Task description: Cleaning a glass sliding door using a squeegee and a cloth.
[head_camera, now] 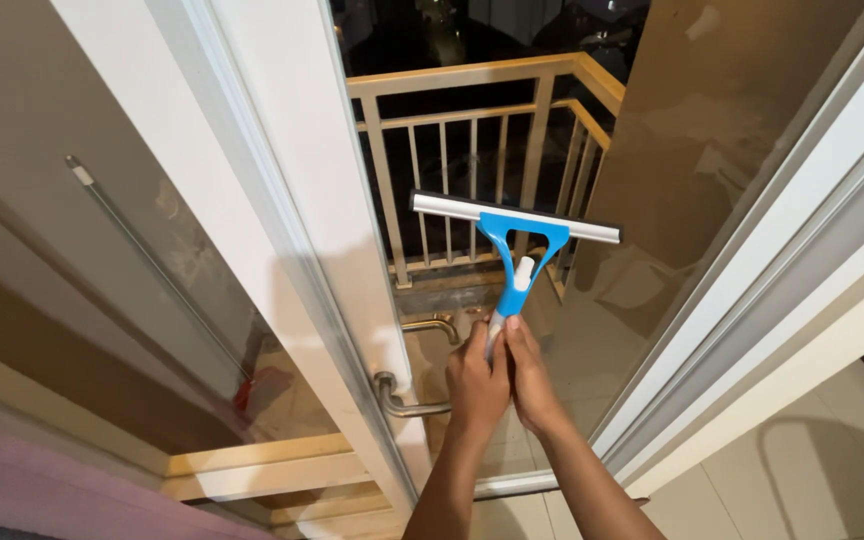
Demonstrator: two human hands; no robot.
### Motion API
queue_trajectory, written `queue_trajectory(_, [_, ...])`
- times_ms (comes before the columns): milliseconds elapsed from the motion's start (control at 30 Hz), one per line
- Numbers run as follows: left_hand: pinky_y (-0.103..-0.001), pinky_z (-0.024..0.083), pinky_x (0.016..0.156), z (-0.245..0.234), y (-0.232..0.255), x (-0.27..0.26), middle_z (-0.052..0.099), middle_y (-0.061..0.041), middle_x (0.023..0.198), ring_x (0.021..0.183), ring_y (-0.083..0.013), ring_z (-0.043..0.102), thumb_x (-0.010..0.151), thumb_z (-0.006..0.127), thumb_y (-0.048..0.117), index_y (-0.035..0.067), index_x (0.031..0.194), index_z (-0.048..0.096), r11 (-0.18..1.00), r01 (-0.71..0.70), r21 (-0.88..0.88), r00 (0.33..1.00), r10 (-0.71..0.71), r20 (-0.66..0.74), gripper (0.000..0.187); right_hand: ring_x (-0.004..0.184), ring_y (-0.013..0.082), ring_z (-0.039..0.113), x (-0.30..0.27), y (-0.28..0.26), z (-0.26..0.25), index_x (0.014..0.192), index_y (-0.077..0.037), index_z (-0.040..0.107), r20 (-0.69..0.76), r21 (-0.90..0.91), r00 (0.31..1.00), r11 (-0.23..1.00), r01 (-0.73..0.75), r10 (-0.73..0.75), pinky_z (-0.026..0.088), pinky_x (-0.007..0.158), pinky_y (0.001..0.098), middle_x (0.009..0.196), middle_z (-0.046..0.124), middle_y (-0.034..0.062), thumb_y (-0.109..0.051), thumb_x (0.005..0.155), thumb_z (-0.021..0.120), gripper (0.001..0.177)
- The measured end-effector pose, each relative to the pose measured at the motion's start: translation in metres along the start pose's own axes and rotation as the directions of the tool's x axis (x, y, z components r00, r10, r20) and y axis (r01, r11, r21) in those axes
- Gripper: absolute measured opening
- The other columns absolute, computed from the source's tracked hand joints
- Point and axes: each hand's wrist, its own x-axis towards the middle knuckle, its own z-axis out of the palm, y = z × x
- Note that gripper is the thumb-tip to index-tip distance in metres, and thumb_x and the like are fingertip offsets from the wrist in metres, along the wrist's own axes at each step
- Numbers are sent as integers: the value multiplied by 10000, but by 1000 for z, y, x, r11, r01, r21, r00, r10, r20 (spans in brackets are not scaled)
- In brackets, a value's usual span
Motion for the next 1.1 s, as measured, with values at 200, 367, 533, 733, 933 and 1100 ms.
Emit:
queue_trajectory(200, [-516, 515, 605, -32, 8, 3, 731, -221, 836, 752, -449, 698, 968, 605, 229, 79, 1121, 680, 992, 61, 108, 994, -69, 79, 227, 1028, 128, 566, -5, 7, 23, 1331, -86, 558, -32, 115, 998, 992, -47, 51, 468, 939, 303, 1112, 612, 15, -493, 1019, 446, 525])
queue_trajectory(367, [-503, 523, 603, -45, -8, 2, 719, -222, 808, 729, -435, 706, 959, 598, 226, 95, 1175, 680, 994, 4, 107, 1000, -4, 3, 266, 979, 140, 549, -7, 14, 41, 1342, -92, 556, 34, 72, 997, 995, -72, 70, 472, 905, 320, 1063, 588, 23, -481, 1046, 431, 504])
queue_trajectory(533, [-499, 516, 599, -50, -9, -3, 712, -221, 786, 711, -435, 699, 963, 601, 216, 95, 1169, 688, 996, 31, 79, 1000, -31, -6, 255, 977, 107, 547, -11, 12, 45, 1337, -105, 560, 34, 34, 998, 998, -61, 60, 466, 908, 289, 1057, 590, 0, -460, 1051, 413, 479])
queue_trajectory(733, [-490, 507, 603, -44, 7, -4, 718, -213, 800, 711, -431, 703, 974, 591, 211, 93, 1155, 694, 993, 96, 76, 995, -97, 12, 240, 954, 116, 549, -10, 5, 34, 1292, -88, 569, 56, 27, 997, 998, -50, 49, 472, 884, 298, 1021, 580, 7, -444, 1060, 440, 444])
queue_trajectory(933, [-478, 518, 605, -24, -5, -13, 706, -234, 861, 755, -444, 691, 1002, 564, 174, 52, 1179, 669, 999, -46, -26, 996, 44, -76, 239, 893, 125, 519, -10, 4, 16, 1226, -43, 607, 74, -90, 997, 996, -17, 24, 453, 799, 301, 975, 574, 14, -437, 1088, 455, 444])
queue_trajectory(1100, [-431, 490, 563, 4, -26, -24, 665, -205, 674, 609, -360, 697, 1057, 520, 226, 27, 1022, 637, 983, 152, -98, 988, -155, -21, 233, 941, 87, 557, -5, -6, 4, 1215, -95, 630, 96, -178, 995, 984, -8, 25, 469, 859, 261, 1019, 627, -18, -416, 1029, 474, 404])
